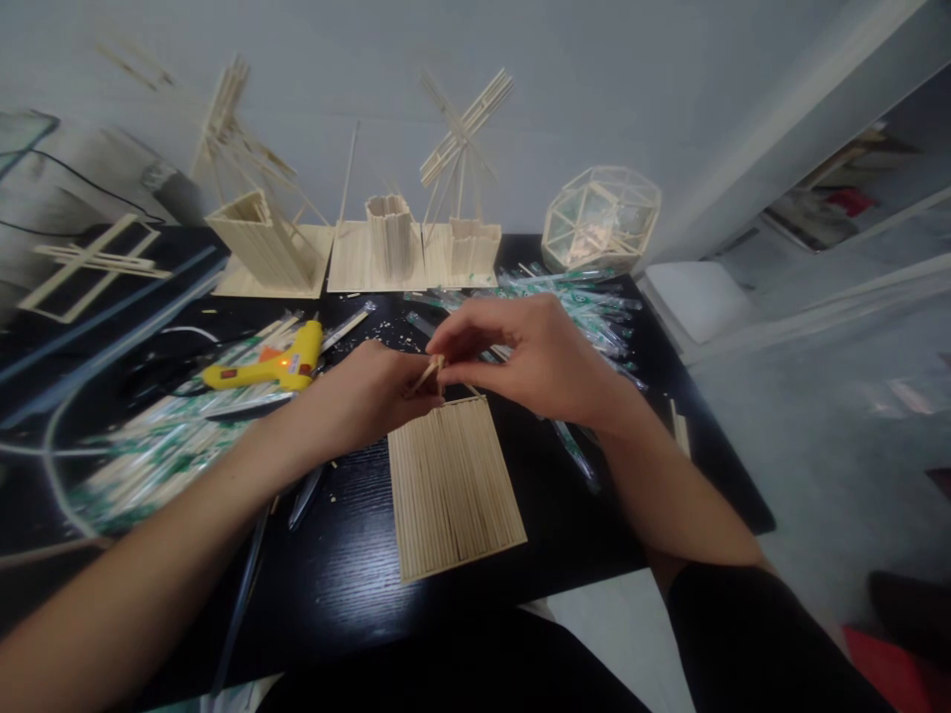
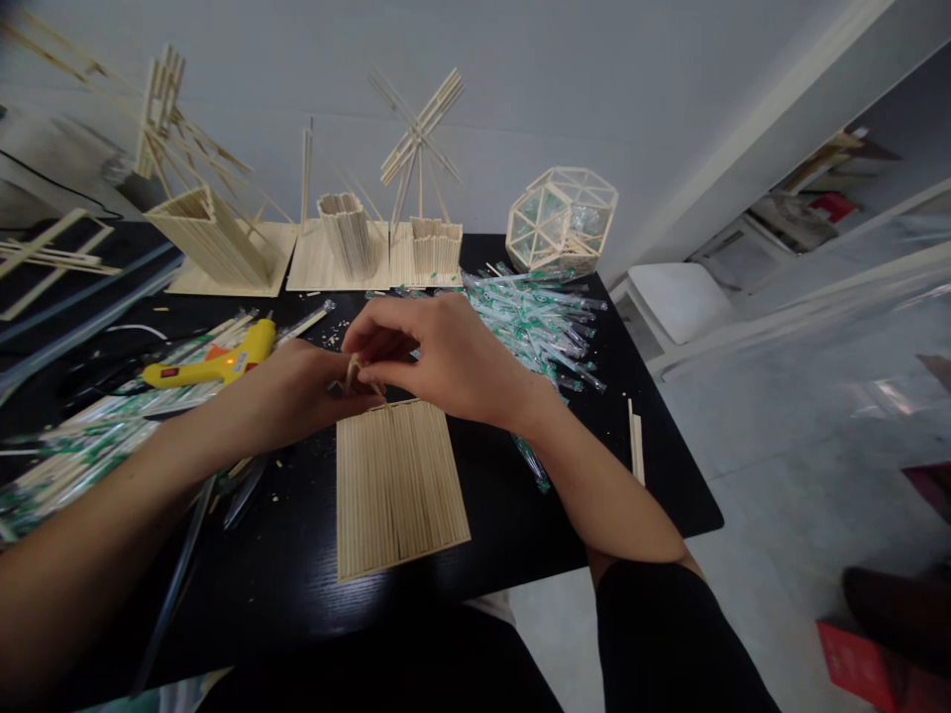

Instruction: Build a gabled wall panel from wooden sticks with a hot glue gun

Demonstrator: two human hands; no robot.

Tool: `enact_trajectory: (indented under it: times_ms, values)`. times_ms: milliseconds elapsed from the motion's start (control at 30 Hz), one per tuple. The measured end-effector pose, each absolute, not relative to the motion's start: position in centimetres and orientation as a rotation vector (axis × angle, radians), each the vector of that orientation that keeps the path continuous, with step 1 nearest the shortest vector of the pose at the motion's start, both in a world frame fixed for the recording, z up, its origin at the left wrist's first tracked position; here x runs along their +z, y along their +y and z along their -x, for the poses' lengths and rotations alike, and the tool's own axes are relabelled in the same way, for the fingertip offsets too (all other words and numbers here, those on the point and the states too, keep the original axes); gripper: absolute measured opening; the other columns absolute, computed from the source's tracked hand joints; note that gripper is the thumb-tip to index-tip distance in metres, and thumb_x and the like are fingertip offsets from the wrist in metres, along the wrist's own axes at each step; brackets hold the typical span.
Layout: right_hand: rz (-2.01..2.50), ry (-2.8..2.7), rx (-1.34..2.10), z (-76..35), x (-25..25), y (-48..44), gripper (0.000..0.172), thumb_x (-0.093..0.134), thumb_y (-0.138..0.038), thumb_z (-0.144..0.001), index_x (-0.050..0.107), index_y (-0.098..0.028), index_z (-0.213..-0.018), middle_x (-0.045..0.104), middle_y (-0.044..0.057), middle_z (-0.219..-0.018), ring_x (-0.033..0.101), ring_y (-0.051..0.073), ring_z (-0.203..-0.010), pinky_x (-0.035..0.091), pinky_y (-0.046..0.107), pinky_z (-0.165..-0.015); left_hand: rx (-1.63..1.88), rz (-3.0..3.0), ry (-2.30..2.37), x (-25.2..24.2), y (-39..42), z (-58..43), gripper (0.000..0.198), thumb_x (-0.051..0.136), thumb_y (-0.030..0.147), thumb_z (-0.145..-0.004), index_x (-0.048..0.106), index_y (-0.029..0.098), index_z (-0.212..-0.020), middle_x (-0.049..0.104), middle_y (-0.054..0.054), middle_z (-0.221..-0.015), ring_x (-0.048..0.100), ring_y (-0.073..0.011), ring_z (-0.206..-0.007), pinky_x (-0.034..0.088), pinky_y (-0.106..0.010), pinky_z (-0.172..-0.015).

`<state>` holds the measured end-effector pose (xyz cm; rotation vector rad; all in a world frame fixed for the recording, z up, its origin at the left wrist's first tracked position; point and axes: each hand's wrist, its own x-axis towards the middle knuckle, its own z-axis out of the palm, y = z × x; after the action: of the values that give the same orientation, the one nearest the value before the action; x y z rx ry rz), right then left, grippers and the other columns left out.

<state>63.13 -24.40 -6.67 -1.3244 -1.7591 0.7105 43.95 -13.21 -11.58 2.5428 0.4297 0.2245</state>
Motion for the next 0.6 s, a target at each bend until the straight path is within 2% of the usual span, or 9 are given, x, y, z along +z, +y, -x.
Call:
enact_trajectory:
  times_ms: [333, 600]
  values:
    - [1.312, -1.765, 0.719, -63.13, -6.65, -24.42, 0.014, 0.075, -0.012, -0.085, 0.075, -0.019, -0.097, 0.08, 0.001, -0.092, 0.077, 0.017, -0.086, 0.061, 0.031, -0.085, 0.227, -2.545, 0.412, -11.65, -13.19, -43.92, 0.016, 0.066, 0.028, -0.091, 0.071, 0.02, -0.079, 0.066, 0.002, -0.062, 0.058, -0.0103, -0.055, 0.035, -0.025, -0.057]
    - [1.319, -1.815, 0.669, -63.05, -6.48, -24.41, 0.012, 0.074, -0.01, -0.086, 0.077, -0.018, -0.094, 0.079, 0.0, -0.089, 0.075, 0.014, -0.081, 0.059, 0.026, -0.079, 0.226, -2.551, 0.398, -11.76, -13.0, -43.91, 0.018, 0.066, 0.026, -0.091, 0.07, 0.019, -0.076, 0.066, 0.002, -0.061, 0.056, -0.0091, -0.054, 0.034, -0.025, -0.057]
